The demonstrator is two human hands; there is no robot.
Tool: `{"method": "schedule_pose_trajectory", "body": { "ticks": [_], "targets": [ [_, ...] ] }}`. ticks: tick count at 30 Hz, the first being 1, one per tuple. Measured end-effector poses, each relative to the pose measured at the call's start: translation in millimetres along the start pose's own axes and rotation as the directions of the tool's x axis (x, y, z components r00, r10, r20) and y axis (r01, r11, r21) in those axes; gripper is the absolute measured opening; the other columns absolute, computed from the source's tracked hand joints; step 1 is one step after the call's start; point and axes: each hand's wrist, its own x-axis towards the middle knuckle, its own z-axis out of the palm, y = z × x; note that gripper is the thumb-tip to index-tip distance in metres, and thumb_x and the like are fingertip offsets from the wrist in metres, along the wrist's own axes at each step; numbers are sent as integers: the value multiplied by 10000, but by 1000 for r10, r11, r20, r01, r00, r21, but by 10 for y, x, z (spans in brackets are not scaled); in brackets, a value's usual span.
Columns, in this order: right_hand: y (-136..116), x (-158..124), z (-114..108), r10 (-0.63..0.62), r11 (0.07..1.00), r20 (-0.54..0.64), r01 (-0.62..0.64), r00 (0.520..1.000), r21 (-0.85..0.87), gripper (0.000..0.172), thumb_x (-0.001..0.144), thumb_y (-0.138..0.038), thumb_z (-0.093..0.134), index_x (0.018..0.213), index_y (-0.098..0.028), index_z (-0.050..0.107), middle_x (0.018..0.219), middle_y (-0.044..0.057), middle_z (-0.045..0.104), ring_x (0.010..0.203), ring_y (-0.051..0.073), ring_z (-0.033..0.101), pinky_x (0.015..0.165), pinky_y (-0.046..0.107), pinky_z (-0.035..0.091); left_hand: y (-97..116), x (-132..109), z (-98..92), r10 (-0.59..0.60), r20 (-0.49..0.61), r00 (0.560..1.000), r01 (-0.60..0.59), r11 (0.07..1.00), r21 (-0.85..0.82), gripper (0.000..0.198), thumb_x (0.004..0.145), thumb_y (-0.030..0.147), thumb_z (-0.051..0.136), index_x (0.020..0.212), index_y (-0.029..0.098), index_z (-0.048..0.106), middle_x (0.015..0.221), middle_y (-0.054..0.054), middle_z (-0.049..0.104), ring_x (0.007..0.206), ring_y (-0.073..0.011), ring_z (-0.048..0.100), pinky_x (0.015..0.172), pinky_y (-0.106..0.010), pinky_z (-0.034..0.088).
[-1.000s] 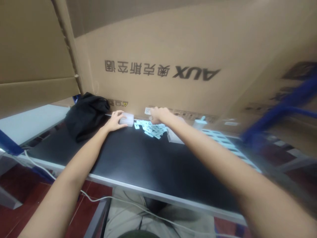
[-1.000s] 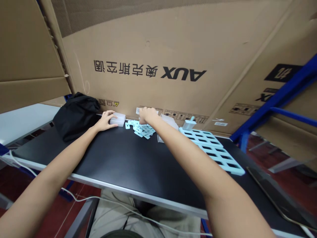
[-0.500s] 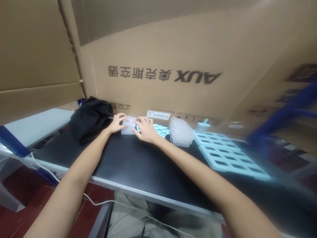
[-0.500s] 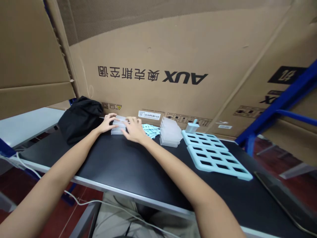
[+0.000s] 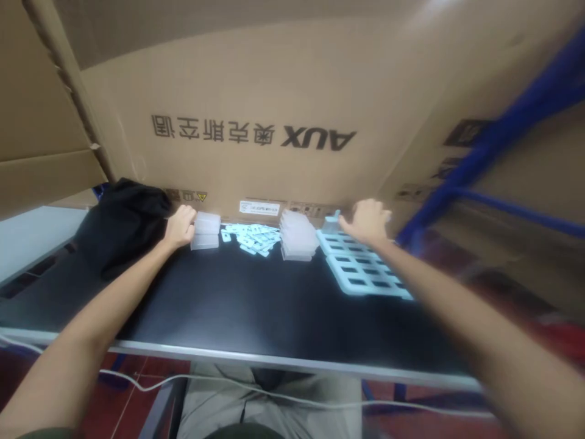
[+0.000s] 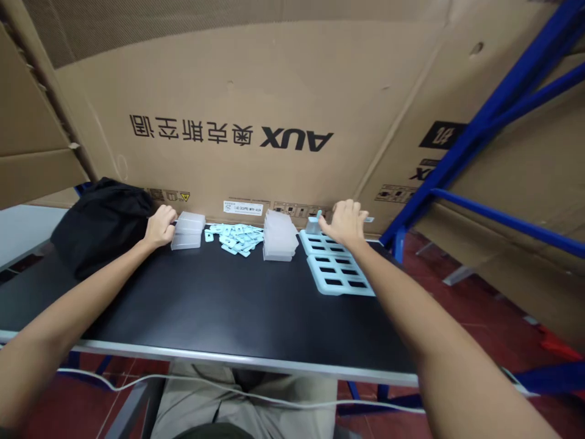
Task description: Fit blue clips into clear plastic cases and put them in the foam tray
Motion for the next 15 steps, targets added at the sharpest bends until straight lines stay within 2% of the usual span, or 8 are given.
{"method": "schedule_pose_trajectory", "body": {
  "ticks": [3, 6, 9, 11, 15],
  "targets": [
    [-67, -83, 263, 169, 977, 159, -187, 973, 101, 681, 867, -648, 591, 1232, -73, 592, 1274, 258, 598, 1247, 394, 507, 1050, 499, 394, 168, 374, -46, 147, 52, 988, -151, 983, 106, 71, 711, 281, 461, 759, 240, 494, 688, -66, 525, 686, -264, 530, 630, -397, 419],
    [-200, -81, 500, 233, 949, 261, -278, 937, 152, 755, 809, -689, 668, 1249, -78, 618, 1236, 253, 648, 1186, 364, 586, 990, 439, 464, 262, 932, -126, 221, 51, 974, -226, 961, 161, 147, 705, 303, 455, 804, 234, 540, 595, -23, 489, 556, -216, 462, 554, -340, 328],
    [-243, -58, 663, 270, 936, 283, -319, 920, 145, 709, 827, -682, 652, 1217, -90, 661, 1137, 239, 702, 1101, 344, 649, 920, 416, 506, 295, 1470, -238, 277, 66, 959, -285, 932, 222, 235, 713, 329, 479, 887, 221, 594, 600, -19, 518, 570, -217, 486, 564, -325, 321],
    [-235, -51, 725, 295, 929, 291, -345, 910, 135, 692, 849, -674, 627, 1209, -86, 678, 1095, 239, 722, 1087, 339, 670, 912, 409, 513, 316, 1738, -299, 286, 80, 955, -296, 910, 289, 292, 733, 329, 502, 974, 202, 610, 669, -35, 580, 631, -221, 526, 597, -326, 339],
    [-247, -64, 746, 331, 920, 290, -375, 898, 112, 694, 869, -657, 612, 1225, -66, 684, 1097, 257, 733, 1117, 336, 686, 934, 402, 516, 423, 2031, -331, 354, 157, 922, -387, 850, 358, 340, 744, 332, 540, 1039, 173, 599, 855, -69, 655, 759, -229, 580, 665, -325, 384]
  ]
}}
